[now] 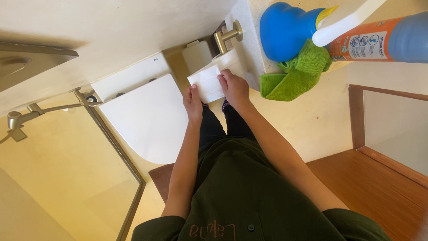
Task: Clean the toilet seat, lid, and surrounding areas using a cloth and spray cleaner.
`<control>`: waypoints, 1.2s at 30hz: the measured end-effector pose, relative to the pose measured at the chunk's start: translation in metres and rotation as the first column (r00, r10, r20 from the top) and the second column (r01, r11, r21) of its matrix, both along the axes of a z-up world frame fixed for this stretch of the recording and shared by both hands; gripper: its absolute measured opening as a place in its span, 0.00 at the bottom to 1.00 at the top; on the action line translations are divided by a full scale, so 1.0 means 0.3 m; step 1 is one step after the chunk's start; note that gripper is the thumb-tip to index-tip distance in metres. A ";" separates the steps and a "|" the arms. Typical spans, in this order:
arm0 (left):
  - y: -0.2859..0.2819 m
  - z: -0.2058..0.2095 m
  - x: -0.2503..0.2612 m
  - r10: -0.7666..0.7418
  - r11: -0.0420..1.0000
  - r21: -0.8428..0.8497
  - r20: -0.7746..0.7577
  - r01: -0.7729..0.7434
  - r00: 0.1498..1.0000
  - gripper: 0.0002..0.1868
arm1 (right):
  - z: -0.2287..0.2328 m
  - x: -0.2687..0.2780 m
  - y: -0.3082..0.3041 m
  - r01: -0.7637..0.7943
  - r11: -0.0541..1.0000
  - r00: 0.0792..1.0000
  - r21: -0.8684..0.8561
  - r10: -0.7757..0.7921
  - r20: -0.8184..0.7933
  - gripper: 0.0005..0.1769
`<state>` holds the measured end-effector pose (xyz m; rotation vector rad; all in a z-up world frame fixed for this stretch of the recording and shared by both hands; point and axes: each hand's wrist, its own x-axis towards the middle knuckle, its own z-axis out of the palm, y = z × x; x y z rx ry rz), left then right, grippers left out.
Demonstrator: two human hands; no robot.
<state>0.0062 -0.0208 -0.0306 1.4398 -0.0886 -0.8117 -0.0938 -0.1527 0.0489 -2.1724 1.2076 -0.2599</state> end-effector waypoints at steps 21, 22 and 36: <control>0.062 0.039 0.010 0.047 0.993 0.094 0.186 -0.065 0.981 0.13 | 0.100 0.013 0.119 -0.390 0.872 0.902 -0.296 0.427 0.069 0.20; 0.067 0.035 0.013 0.041 0.997 0.058 0.124 -0.049 0.991 0.12 | 0.094 0.020 0.114 -0.425 0.861 0.885 -0.280 0.460 0.068 0.20; 0.120 0.105 0.041 0.082 0.982 -0.160 -0.109 -0.098 0.991 0.15 | 0.269 0.271 -0.086 -0.816 0.548 0.479 0.185 0.820 -0.314 0.31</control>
